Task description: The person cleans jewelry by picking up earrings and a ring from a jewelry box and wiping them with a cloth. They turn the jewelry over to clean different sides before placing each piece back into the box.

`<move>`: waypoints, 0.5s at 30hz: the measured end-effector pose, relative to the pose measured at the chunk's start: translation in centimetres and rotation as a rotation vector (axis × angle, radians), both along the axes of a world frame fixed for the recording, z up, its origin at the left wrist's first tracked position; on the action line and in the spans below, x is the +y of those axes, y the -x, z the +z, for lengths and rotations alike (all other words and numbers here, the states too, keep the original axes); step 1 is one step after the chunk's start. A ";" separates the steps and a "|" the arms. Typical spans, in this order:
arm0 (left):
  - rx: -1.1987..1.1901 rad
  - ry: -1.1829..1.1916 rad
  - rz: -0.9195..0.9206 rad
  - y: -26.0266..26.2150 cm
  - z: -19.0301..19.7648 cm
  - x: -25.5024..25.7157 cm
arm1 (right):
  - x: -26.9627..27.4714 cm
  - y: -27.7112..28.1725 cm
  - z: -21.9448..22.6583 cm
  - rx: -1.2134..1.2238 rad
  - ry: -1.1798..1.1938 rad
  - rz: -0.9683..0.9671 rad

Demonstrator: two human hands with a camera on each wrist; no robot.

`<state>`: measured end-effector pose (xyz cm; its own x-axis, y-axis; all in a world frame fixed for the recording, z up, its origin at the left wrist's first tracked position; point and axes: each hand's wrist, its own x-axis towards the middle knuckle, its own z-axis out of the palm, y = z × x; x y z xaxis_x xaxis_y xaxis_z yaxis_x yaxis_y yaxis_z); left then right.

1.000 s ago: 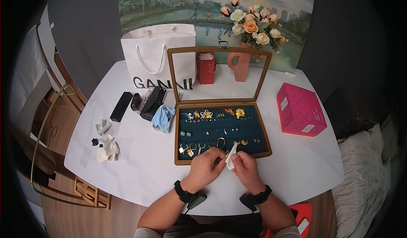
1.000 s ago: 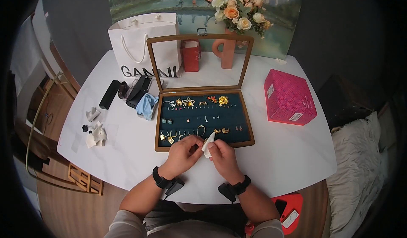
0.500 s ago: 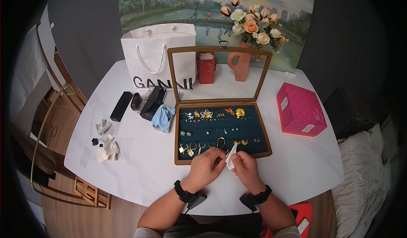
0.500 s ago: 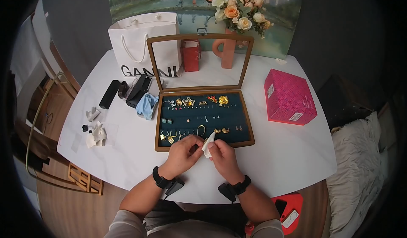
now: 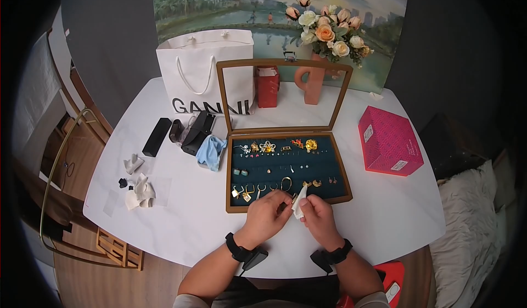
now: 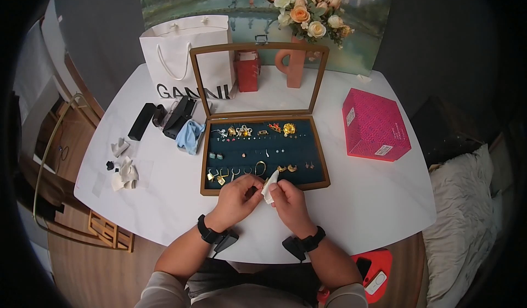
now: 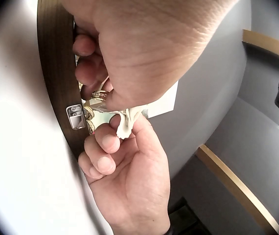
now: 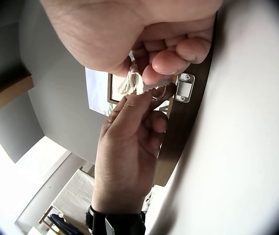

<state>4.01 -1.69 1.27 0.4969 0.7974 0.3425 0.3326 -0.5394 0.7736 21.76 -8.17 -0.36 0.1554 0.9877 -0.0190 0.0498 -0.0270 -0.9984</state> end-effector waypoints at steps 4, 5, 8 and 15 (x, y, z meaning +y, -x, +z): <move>0.005 0.007 0.001 0.0 -0.1 0.0 | 0.0 0.0 0.0 0.005 -0.005 0.000; 0.002 0.006 0.001 0.0 0.0 0.0 | 0.0 0.0 0.0 0.005 -0.006 0.001; -0.001 0.005 0.001 0.0 0.0 0.0 | 0.2 0.2 -0.3 -0.011 -0.067 -0.002; 0.005 0.011 -0.001 0.1 0.0 0.0 | 0.1 0.2 0.0 -0.014 -0.056 0.001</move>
<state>3.95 -1.65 1.26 0.4995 0.8003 0.3316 0.3353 -0.5316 0.7778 21.57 -8.07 -0.32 0.1547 0.9872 0.0388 0.0640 0.0292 -0.9975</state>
